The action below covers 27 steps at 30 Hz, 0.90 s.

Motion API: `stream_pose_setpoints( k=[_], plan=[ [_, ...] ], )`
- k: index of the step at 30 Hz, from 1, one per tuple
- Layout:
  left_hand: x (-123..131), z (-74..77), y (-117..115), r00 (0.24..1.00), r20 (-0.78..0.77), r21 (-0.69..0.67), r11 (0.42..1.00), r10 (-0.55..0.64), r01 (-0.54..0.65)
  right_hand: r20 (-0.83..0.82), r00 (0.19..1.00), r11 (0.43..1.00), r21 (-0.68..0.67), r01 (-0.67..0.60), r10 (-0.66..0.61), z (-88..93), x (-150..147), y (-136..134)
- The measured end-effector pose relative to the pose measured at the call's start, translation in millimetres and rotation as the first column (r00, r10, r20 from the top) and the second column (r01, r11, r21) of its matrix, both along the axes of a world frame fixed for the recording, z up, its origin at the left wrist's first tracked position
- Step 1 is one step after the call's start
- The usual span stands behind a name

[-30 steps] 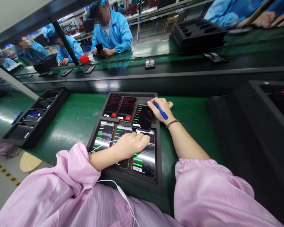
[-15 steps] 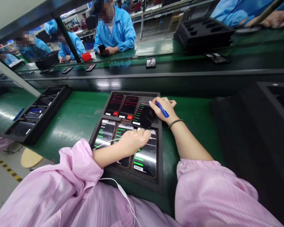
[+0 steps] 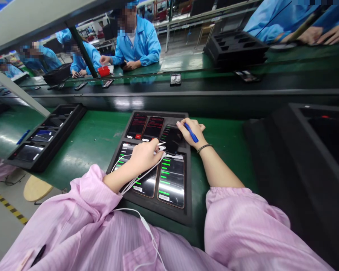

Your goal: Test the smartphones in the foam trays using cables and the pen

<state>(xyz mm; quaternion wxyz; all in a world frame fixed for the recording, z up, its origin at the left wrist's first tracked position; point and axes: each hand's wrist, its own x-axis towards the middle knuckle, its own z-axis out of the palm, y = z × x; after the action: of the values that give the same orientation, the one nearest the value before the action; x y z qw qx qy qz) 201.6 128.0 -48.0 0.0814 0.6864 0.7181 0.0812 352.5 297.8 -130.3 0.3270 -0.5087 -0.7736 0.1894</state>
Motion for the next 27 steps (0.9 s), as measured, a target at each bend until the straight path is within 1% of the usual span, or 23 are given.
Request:
stream_pose_setpoints(
  k=[4,7,9,12,15,17,19,21,23,25,27],
  plan=[
    [-1.3,-1.2,4.3,0.997,0.077,-0.006,1.0,-0.006,0.007,-0.009,1.0,1.0,-0.006,0.001,-0.001,-1.7,0.4,1.0],
    [-4.7,3.6,1.3,0.995,0.096,0.038,0.999,0.004,-0.007,-0.021,1.0,1.0,-0.013,-0.002,0.002,-3.0,0.9,1.6],
    [-10.5,12.9,-3.4,0.993,0.115,0.068,0.996,0.042,-0.05,-0.028,1.0,1.0,-0.018,-0.003,0.003,-3.5,0.9,1.8],
    [-27.4,33.8,-13.1,0.982,0.163,0.098,0.989,0.093,-0.11,-0.033,0.999,1.0,-0.026,-0.006,0.005,-3.5,0.3,1.6],
    [-54.2,55.2,-21.6,0.974,0.214,0.208,0.971,0.072,-0.117,-0.035,0.999,0.999,-0.032,-0.007,0.006,-2.9,0.1,0.9],
    [-74.6,65.5,-22.8,0.974,0.219,0.282,0.952,0.06,-0.122,-0.039,0.999,0.999,-0.036,-0.008,0.007,-2.2,0.7,-0.1],
    [-93.1,70.4,-18.8,0.978,0.191,0.275,0.952,0.083,-0.135,-0.041,0.999,0.999,-0.039,-0.014,0.013,-1.3,1.6,-1.1],
    [-105.8,68.7,-10.0,0.986,0.126,0.212,0.968,0.111,-0.136,-0.04,0.999,0.999,-0.04,-0.02,0.018,0.4,2.4,-2.4],
    [-110.0,60.5,1.5,0.991,0.027,0.148,0.98,0.131,-0.133,-0.036,0.999,0.999,-0.037,-0.023,0.021,3.4,2.6,-3.9],
    [-105.5,47.6,12.3,0.988,-0.066,0.089,0.987,0.143,-0.137,-0.029,0.999,0.999,-0.028,-0.028,0.027,7.7,2.0,-6.1],
    [-95.3,32.9,20.1,0.984,-0.12,0.037,0.991,0.135,-0.131,-0.02,0.999,0.999,-0.014,-0.034,0.034,13.1,0.8,-9.1]
  ],
)
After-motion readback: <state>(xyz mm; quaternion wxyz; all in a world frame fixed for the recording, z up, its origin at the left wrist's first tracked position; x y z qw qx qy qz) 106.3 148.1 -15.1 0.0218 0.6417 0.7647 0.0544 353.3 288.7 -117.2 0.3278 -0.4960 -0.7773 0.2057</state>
